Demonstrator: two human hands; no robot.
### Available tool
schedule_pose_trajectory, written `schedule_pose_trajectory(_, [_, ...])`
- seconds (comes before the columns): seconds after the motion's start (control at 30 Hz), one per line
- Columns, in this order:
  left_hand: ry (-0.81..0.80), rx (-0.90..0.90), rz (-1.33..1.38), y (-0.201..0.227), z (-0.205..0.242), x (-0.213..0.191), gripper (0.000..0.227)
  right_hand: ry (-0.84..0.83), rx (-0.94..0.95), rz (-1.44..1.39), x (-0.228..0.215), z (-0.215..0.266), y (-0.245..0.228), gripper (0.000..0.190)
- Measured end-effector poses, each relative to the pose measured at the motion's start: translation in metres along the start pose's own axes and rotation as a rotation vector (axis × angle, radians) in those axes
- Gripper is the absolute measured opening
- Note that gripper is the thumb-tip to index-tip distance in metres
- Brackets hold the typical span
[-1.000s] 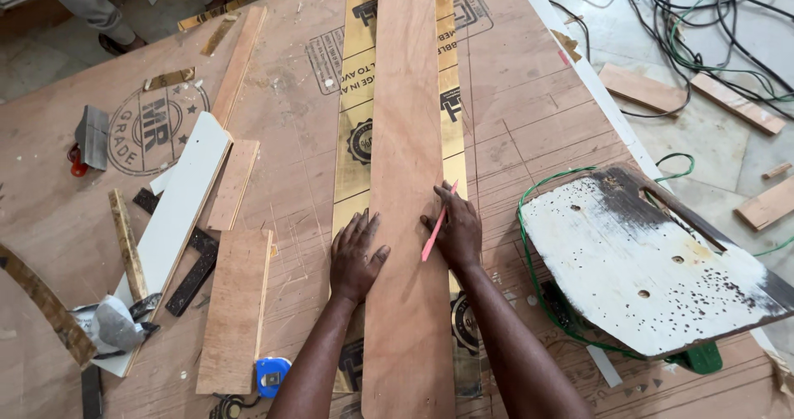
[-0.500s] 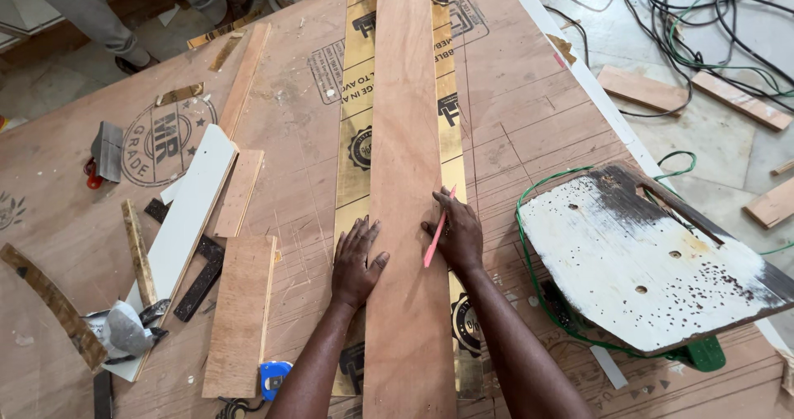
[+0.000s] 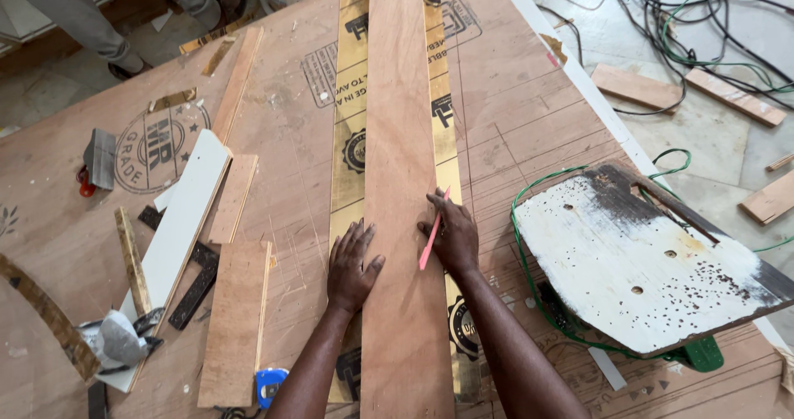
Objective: The person works on a wooden plank on a table, using a pencil to mark lines and a tape measure to measure dimensions. They also handle a green power tool, adjusting it on the table.
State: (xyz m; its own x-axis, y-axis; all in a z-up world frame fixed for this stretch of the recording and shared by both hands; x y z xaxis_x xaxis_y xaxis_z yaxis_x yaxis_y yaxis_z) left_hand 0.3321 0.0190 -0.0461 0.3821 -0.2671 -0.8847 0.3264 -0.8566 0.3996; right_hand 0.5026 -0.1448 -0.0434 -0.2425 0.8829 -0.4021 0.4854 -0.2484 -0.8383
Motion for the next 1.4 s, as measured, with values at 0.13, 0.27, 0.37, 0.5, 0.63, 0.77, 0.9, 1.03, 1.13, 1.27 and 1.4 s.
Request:
schedule_pose_trajectory(0.13, [0.008,0.022,0.004,-0.001,0.001,0.001,0.066,-0.005,0.01,-0.007,-0.001,0.002,-0.001,0.062])
schedule_pose_trajectory(0.27, [0.003,0.01,0.007,-0.002,0.0,0.0,0.067,-0.012,0.024,0.009,-0.001,-0.001,-0.003,0.063])
schedule_pose_trajectory(0.37, [0.001,0.004,-0.014,-0.002,-0.001,0.001,0.067,-0.034,0.043,0.008,0.0,0.0,-0.001,0.064])
schedule_pose_trajectory(0.5, [0.01,0.011,-0.019,-0.002,-0.001,0.0,0.066,-0.019,0.036,-0.007,0.0,0.0,-0.002,0.062])
schedule_pose_trajectory(0.63, [0.003,0.005,-0.032,-0.002,-0.001,0.0,0.066,-0.011,0.041,-0.01,-0.001,0.001,-0.003,0.061])
schedule_pose_trajectory(0.77, [0.0,0.012,-0.034,-0.002,0.0,0.0,0.067,0.005,0.023,-0.02,-0.001,0.0,-0.005,0.062])
schedule_pose_trajectory(0.9, [0.0,0.014,-0.058,-0.005,0.001,0.003,0.069,-0.008,0.016,-0.015,0.002,0.003,0.001,0.063])
schedule_pose_trajectory(1.03, [0.017,0.039,-0.074,-0.008,0.002,0.006,0.071,0.02,-0.042,-0.017,0.007,0.004,0.01,0.066])
schedule_pose_trajectory(1.13, [0.003,0.025,-0.095,-0.013,0.005,0.01,0.072,0.0,-0.015,0.038,0.017,0.005,0.024,0.069])
schedule_pose_trajectory(1.27, [-0.017,0.013,-0.138,-0.021,0.008,0.019,0.072,-0.112,0.173,0.049,0.029,0.011,0.051,0.072])
schedule_pose_trajectory(1.4, [0.02,0.067,-0.132,-0.026,0.003,0.023,0.07,-0.067,-0.053,-0.108,0.016,0.015,0.043,0.071])
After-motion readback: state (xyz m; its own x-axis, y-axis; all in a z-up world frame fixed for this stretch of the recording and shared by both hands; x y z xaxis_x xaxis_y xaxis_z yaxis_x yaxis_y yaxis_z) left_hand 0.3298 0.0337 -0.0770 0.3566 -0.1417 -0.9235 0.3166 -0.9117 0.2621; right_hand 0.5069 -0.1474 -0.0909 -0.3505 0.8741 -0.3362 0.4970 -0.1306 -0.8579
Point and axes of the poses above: each hand's wrist, its own z-axis away from the middle knuckle, its own x-axis out of the palm, y = z × x, the point moved 5 cm from there along -z, towards the middle knuckle, and after that the axes turned 3 degrees about y, right-handed, at the moved point
